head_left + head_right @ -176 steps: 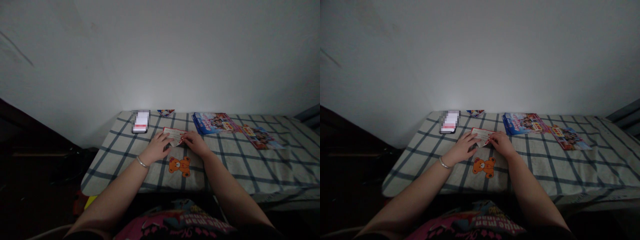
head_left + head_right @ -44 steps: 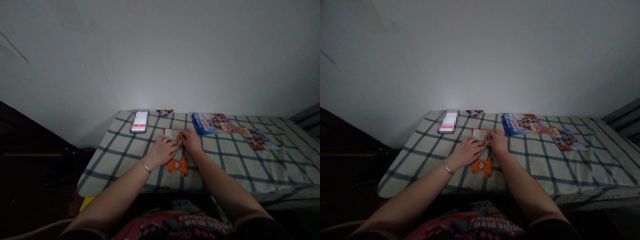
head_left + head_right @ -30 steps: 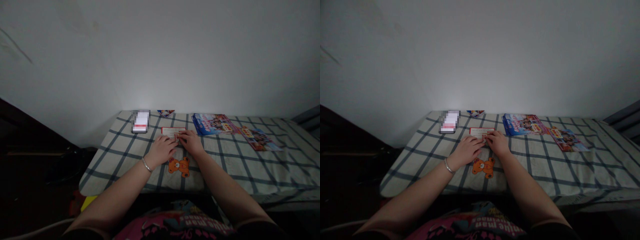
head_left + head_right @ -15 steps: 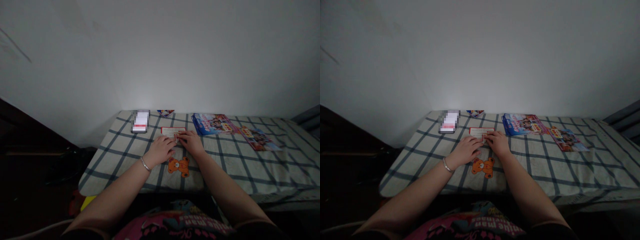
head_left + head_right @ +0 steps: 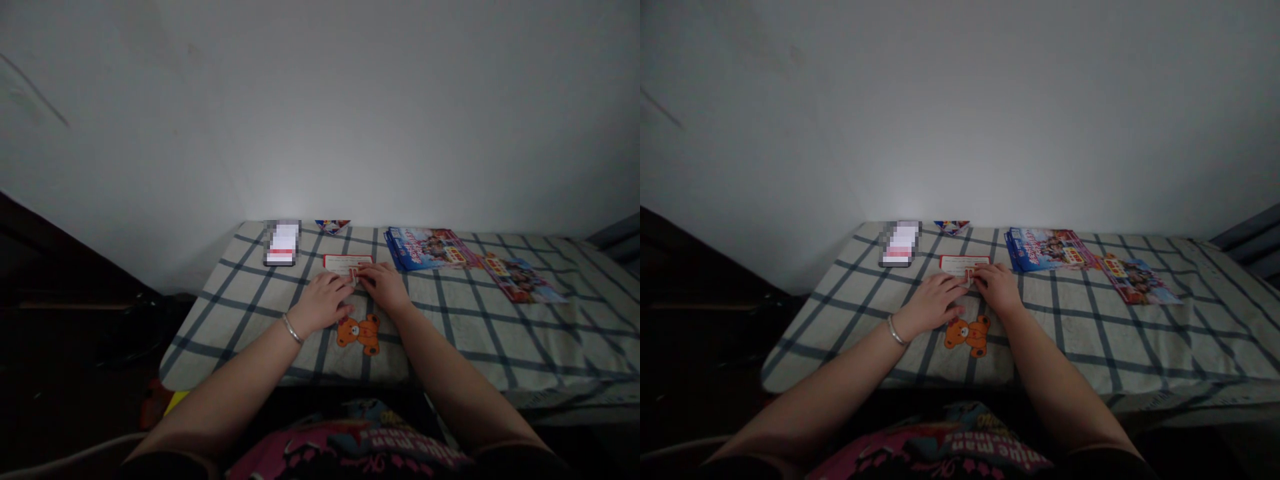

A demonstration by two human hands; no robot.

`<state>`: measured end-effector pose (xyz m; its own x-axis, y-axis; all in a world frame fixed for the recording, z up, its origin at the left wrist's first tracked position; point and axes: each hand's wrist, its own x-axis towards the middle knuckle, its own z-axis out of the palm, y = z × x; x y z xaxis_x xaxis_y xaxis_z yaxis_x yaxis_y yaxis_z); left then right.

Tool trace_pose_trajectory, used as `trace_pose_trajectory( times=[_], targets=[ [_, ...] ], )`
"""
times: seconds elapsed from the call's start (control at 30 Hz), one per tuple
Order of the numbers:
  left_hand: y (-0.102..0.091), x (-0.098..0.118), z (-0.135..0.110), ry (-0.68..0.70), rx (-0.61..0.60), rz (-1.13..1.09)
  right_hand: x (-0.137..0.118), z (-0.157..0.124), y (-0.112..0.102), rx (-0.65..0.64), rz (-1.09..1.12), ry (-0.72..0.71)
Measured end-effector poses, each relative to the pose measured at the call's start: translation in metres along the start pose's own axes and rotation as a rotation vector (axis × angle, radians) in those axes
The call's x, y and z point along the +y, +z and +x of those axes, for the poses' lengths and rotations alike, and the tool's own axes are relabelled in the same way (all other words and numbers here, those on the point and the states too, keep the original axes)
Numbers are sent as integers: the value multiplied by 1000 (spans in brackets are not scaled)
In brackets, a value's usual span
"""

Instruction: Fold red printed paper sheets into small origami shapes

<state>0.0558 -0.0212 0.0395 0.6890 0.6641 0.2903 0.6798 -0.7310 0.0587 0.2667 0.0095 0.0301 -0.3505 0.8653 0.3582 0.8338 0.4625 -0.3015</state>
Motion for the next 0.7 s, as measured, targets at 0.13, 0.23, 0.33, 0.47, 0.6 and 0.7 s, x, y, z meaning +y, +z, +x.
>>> trace_pose_trajectory(
  times=[0.13,0.23,0.33,0.47,0.6,0.7],
  targets=[
    [0,2,0,-28,-4,-6,5,-4,-3,-20,47,-54],
    [0,2,1,-34,-15,-11,8,-7,-6,-47,36,-135],
    [1,1,1,-41,-21,-11,9,-8,-10,-103,2,-186],
    [2,1,0,-52,-21,-10,5,-10,-14,-135,-44,-200],
    [3,1,0,-54,-23,-9,-2,-11,-19,-159,-76,-206],
    [3,0,1,-50,-20,-5,-7,-12,-22,-175,-117,-181]
  ],
)
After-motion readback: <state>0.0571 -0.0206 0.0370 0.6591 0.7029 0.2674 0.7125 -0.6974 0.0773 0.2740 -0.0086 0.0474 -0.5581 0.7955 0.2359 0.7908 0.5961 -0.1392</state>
